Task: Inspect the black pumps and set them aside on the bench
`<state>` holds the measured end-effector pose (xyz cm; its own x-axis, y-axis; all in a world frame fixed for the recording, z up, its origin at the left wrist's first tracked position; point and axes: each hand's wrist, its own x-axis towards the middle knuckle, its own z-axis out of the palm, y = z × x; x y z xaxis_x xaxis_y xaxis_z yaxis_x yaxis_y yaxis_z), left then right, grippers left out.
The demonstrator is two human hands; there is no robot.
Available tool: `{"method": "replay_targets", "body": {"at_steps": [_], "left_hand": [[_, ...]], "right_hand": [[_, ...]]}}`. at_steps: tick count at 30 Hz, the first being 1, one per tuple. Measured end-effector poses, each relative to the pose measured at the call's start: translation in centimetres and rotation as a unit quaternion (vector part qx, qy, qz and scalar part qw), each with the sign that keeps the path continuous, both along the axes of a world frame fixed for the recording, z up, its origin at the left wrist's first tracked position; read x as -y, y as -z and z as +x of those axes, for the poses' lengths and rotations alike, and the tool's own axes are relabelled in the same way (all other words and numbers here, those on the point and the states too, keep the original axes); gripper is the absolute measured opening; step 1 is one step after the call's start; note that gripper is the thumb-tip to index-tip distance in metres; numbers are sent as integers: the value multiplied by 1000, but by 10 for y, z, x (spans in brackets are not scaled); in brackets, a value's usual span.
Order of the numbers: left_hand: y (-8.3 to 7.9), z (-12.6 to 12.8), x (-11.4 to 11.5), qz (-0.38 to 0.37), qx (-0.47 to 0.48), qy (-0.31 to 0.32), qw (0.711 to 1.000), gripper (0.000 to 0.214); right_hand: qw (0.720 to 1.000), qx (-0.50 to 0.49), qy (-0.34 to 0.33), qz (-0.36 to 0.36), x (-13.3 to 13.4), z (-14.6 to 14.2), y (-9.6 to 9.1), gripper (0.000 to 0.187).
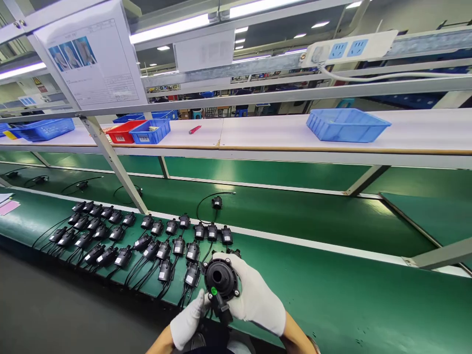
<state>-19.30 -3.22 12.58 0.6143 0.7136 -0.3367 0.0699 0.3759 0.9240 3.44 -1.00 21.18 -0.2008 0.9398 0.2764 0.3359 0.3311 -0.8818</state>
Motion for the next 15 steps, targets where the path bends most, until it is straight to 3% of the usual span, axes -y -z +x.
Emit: {"method": "replay_targets", "body": {"at_steps": [4,7,11,15], "left_hand": [[72,-36,27,-139,-88,-72,984,97],[100,-76,36,-156,-147,-120,969,100],[102,-129,30,-140,-205,-126,961,94],[77,-159,19,-130,-233,-160,950,85]], "right_hand": [[1000,-15,-20,4,1,9,-4,56],[1000,-25,-14,-11,-1,17,-6,57],[999,-28,1,-26,-5,29,-6,53],[999,-35,5,-37,-9,42,-2,57]]}}
